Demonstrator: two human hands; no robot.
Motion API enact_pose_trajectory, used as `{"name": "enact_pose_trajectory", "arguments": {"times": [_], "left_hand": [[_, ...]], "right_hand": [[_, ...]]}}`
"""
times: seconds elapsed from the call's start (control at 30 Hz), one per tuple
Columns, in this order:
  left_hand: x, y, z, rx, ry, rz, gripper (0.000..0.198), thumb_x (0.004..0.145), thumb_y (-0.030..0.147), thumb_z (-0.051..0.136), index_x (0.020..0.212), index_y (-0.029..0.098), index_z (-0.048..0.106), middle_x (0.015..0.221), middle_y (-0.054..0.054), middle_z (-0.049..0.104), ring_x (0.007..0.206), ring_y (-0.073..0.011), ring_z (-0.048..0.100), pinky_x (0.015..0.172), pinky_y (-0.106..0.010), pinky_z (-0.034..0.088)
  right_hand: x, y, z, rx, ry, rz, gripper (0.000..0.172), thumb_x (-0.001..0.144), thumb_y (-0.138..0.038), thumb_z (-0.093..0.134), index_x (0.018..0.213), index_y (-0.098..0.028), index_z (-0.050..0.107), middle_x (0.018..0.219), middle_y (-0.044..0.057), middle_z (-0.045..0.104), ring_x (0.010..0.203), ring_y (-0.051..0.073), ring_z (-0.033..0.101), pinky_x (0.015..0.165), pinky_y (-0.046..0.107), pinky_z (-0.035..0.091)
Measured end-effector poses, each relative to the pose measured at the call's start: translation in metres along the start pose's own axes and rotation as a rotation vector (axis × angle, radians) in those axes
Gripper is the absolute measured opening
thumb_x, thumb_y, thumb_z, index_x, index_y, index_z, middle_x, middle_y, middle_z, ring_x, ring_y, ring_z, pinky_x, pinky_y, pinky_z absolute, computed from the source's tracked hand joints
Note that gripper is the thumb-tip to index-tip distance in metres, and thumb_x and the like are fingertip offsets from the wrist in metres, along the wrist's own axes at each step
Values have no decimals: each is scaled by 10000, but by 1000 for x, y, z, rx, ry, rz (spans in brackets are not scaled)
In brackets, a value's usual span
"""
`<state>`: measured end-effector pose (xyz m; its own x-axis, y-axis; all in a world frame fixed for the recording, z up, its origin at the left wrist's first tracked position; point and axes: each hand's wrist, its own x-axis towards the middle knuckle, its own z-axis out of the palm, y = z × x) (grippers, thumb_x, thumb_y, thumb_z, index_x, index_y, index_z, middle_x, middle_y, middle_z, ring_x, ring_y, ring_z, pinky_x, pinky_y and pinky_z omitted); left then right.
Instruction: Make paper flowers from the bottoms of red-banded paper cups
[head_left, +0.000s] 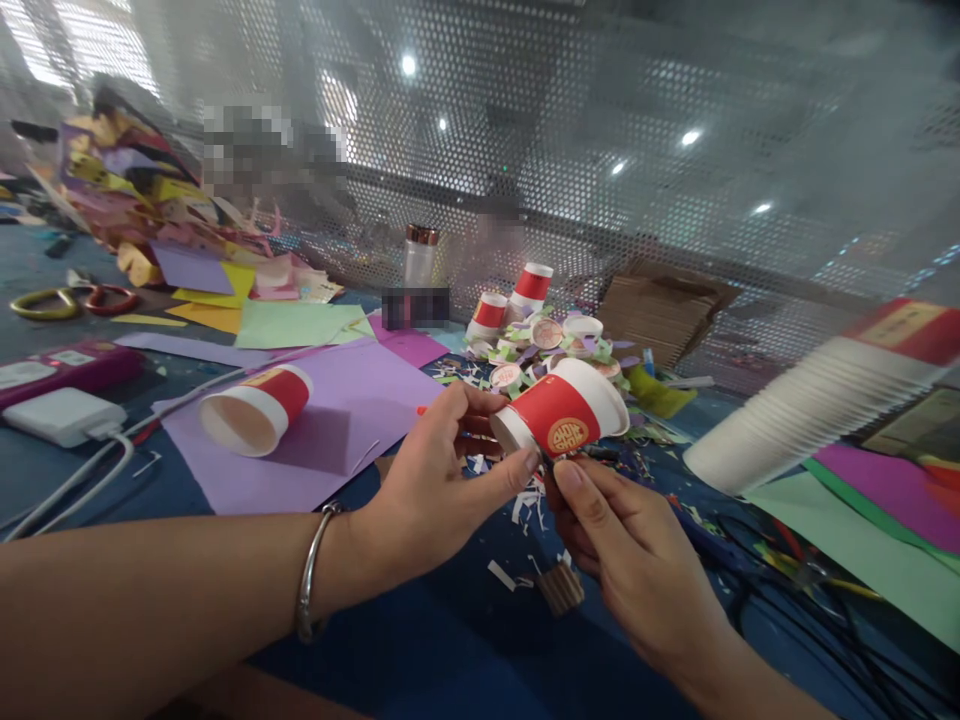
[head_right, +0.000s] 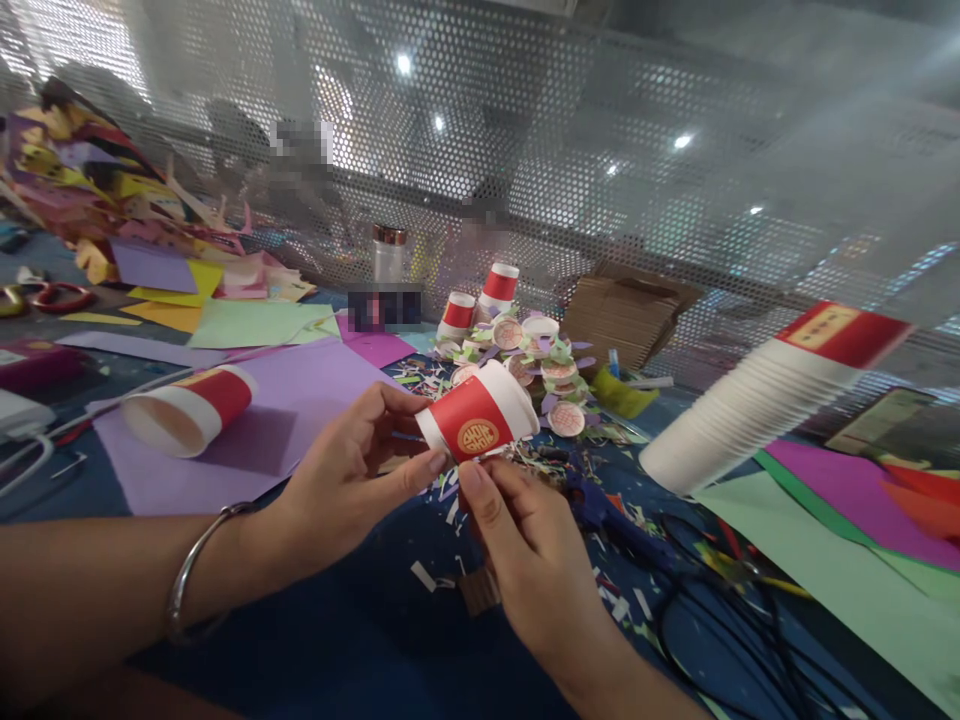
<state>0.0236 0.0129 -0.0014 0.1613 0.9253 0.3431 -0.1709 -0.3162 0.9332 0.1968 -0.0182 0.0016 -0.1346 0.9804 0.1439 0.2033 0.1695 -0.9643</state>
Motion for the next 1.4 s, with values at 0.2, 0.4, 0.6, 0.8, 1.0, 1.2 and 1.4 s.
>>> {"name": "enact_pose_trajectory", "arguments": {"times": [0.2,0.4,0.6,0.8,1.0,1.2,1.4], "left_hand": [[0,-1,0,4,-6,9,409,815,345,726,1090,155,490,1067,-123,649,939,-224,664,835,-400,549],[-2,-4,-1,110,29,89,359,838,321,717,1072,166,494,1051,-107,637,916,-213,661,829,-410,558],[-4,-4,-3,150,35,165,365,845,300,726,1094,149,505,1077,-122,632,959,-220,664,898,-433,555],[-2,-1,-2,16,11,44,394,860,346,736,1123,173,499,1096,-108,653,966,-207,666,861,-381,548],[-4,-1,0,4,-8,21,362,860,349,725,1092,185,500,1067,-93,652,955,-205,670,840,-358,551],[-8,2,2,56,31,10,368,851,354,730,1080,178,503,1085,-103,637,982,-224,669,901,-408,549],[-5,2,-1,-37,33,-9,432,813,321,782,1120,175,515,1163,-112,629,1002,-210,657,870,-360,543]], "right_hand": [[1,0,1,3,12,10,478,952,-612,597,714,-206,514,619,-51,368,519,94,291,418,231,224],[0,2,1,-14,22,6,478,958,-617,584,720,-209,506,607,-60,355,516,94,291,417,226,232],[-1,-3,2,-48,14,-4,493,965,-622,565,701,-210,502,611,-62,336,500,92,274,406,234,216],[-2,-9,4,-31,22,-4,487,956,-619,579,694,-213,517,613,-49,364,499,100,281,408,247,215],[-2,-6,4,-19,36,3,466,946,-619,593,730,-209,549,640,-38,396,518,106,301,420,249,234],[-4,-9,7,-40,66,23,465,942,-621,598,730,-211,539,632,-40,381,523,107,296,421,243,237],[-3,-13,6,-81,64,6,495,938,-632,590,677,-220,501,618,-38,382,516,112,320,418,243,256]]}}
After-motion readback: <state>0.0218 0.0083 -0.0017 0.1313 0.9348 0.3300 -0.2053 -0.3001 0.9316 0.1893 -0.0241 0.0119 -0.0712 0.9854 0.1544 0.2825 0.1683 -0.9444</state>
